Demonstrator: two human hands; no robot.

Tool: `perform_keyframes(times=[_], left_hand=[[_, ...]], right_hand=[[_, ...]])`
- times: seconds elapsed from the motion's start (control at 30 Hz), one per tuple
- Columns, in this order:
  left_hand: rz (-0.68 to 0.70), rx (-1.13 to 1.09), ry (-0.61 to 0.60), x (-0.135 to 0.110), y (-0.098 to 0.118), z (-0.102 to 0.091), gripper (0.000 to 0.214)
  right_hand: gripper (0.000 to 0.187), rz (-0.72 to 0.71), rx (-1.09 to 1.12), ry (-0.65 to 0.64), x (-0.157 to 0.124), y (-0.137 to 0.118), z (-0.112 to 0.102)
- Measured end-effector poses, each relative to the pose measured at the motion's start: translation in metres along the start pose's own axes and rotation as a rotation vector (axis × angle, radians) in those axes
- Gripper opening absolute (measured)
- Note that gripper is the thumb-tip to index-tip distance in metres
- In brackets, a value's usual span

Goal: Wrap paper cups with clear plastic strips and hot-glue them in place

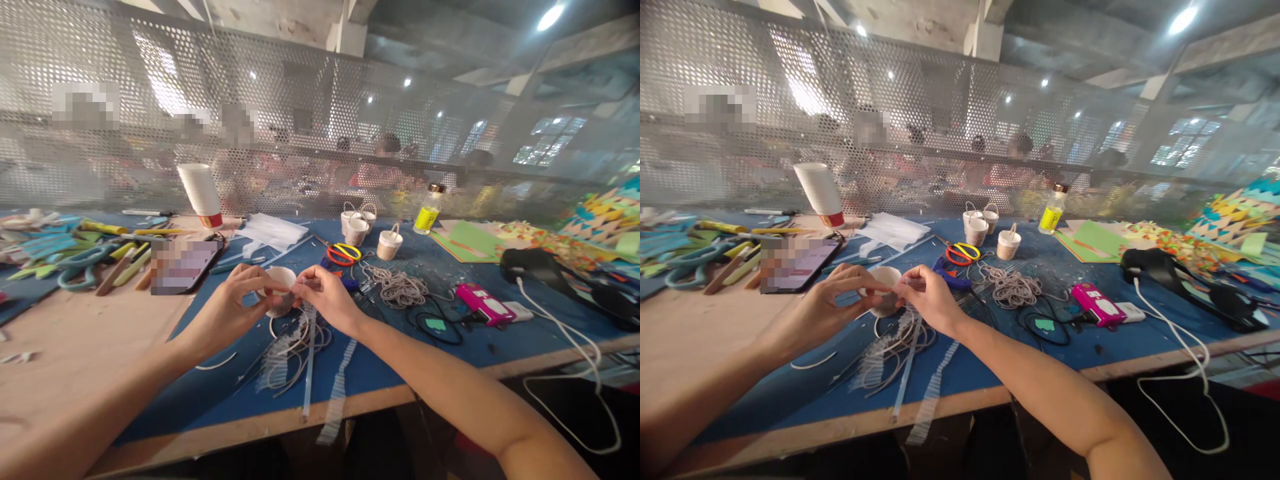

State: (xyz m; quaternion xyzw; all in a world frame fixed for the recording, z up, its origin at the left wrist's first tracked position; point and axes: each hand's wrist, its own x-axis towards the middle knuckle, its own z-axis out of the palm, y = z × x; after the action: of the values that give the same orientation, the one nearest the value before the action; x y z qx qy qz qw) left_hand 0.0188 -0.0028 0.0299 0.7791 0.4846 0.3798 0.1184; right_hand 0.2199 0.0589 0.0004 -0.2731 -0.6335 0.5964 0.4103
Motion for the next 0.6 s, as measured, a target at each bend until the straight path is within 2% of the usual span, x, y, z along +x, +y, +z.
perform_keyframes(times=[0.27,0.37,0.5,0.6], left_hand=[[0.042,-0.042,-0.014,0.0028,-0.0050,0.0011,0.016],[0.001,-0.042,-0.010,0.0052,-0.0016,-0.0001,0.014],[-0.126,-0.065,0.053,0.0050,0.0009,0.0009,0.030],[-0.096,-0.107,0.101,0.0019,-0.0039,0.0048,0.037]], right_hand=[[0.042,0.016,0.010,-0.008,0.0011,0.0002,-0.0006],[0.043,0.022,0.025,-0.011,0.0025,0.0013,-0.0016],[0.043,0.021,0.048,-0.012,0.0029,0.0022,-0.0022],[0.042,0.030,0.067,0.004,0.0024,0.0020,-0.0018]])
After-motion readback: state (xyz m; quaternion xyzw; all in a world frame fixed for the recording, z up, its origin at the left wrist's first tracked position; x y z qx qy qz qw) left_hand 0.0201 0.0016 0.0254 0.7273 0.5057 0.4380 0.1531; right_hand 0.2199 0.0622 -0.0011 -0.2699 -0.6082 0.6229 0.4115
